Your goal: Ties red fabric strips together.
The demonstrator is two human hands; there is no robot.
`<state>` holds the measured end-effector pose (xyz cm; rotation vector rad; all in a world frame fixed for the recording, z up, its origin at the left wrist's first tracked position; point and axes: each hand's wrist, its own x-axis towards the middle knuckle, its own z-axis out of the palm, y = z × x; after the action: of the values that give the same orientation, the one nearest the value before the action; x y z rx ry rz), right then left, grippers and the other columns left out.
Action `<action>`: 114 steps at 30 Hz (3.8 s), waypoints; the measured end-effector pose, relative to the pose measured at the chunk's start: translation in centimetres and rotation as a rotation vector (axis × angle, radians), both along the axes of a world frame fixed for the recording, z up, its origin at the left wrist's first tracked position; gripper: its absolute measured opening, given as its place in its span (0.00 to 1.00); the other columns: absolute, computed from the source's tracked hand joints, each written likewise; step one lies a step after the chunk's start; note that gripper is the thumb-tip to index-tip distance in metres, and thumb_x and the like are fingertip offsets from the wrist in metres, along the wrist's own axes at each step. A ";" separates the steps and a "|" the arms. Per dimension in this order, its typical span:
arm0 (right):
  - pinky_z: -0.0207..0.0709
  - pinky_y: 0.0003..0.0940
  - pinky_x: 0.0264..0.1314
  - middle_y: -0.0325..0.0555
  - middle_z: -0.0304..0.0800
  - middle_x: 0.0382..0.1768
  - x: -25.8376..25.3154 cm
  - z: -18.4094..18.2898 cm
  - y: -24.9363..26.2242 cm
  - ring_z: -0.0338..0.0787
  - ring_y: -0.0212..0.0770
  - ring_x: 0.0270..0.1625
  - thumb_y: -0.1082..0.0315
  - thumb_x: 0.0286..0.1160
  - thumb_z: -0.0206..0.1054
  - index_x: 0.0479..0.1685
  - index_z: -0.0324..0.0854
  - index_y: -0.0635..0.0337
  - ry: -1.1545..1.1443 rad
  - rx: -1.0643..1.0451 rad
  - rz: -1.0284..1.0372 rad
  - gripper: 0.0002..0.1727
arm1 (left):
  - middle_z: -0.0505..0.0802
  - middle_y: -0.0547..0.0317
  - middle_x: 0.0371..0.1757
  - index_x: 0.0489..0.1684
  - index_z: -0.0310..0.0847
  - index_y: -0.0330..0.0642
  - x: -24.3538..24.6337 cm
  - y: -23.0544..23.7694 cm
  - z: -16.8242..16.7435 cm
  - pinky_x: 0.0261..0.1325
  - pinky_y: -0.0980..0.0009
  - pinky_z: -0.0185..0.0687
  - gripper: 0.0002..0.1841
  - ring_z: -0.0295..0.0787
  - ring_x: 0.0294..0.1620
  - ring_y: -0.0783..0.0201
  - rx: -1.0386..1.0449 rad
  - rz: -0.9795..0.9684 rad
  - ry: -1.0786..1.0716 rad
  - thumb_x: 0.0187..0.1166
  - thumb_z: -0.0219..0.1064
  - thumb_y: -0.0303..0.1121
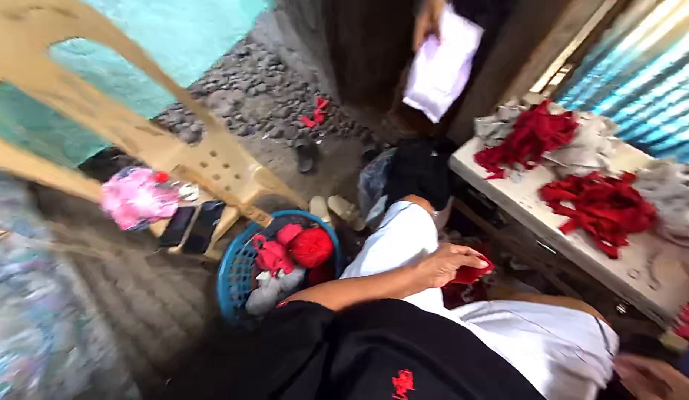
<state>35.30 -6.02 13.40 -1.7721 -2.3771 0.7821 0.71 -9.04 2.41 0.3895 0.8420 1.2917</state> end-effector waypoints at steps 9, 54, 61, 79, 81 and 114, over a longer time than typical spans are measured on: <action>0.84 0.24 0.41 0.42 0.90 0.40 -9.8 -1.9 -0.6 0.86 0.28 0.37 0.66 0.82 0.66 0.49 0.91 0.63 0.737 0.075 0.249 0.11 | 0.92 0.53 0.34 0.41 0.84 0.36 2.1 -1.5 4.9 0.42 0.67 0.90 0.05 0.90 0.32 0.64 0.019 -0.180 -0.234 0.80 0.62 0.21; 0.77 0.17 0.40 0.38 0.83 0.32 -10.8 -2.3 -1.4 0.81 0.24 0.35 0.69 0.81 0.67 0.45 0.94 0.60 0.787 0.084 0.247 0.10 | 0.92 0.54 0.34 0.37 0.88 0.39 2.8 -1.8 3.7 0.47 0.68 0.90 0.04 0.92 0.35 0.64 0.052 -0.319 -0.503 0.70 0.76 0.26; 0.76 0.17 0.39 0.37 0.83 0.32 -10.7 -2.3 -1.4 0.81 0.24 0.35 0.69 0.81 0.66 0.45 0.94 0.60 0.786 0.085 0.242 0.10 | 0.92 0.53 0.34 0.36 0.87 0.39 2.8 -1.8 3.7 0.47 0.67 0.90 0.04 0.92 0.35 0.63 0.052 -0.328 -0.526 0.70 0.76 0.26; 0.76 0.17 0.39 0.38 0.83 0.32 -10.7 -2.7 -1.3 0.80 0.25 0.35 0.71 0.80 0.68 0.43 0.94 0.60 0.817 0.066 0.215 0.09 | 0.92 0.52 0.32 0.36 0.88 0.37 3.0 -2.0 4.1 0.45 0.67 0.91 0.04 0.92 0.33 0.63 0.013 -0.282 -0.410 0.70 0.75 0.25; 0.76 0.18 0.39 0.38 0.83 0.32 -10.7 -2.8 -1.4 0.81 0.25 0.35 0.70 0.80 0.68 0.43 0.94 0.61 0.812 0.072 0.214 0.09 | 0.92 0.52 0.32 0.36 0.87 0.36 3.1 -2.1 4.2 0.44 0.66 0.91 0.03 0.92 0.32 0.62 0.006 -0.262 -0.391 0.70 0.75 0.24; 0.88 0.27 0.50 0.45 0.91 0.44 -13.2 -6.0 -1.0 0.91 0.32 0.45 0.72 0.78 0.70 0.41 0.90 0.65 0.973 0.111 0.119 0.05 | 0.93 0.49 0.30 0.32 0.87 0.27 5.1 -2.1 4.3 0.43 0.67 0.90 0.02 0.90 0.32 0.64 0.055 0.106 0.198 0.67 0.73 0.14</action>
<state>22.09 -6.99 7.44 -0.8647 -1.7897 1.1458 5.79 -11.11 6.75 0.5293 1.0061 1.3926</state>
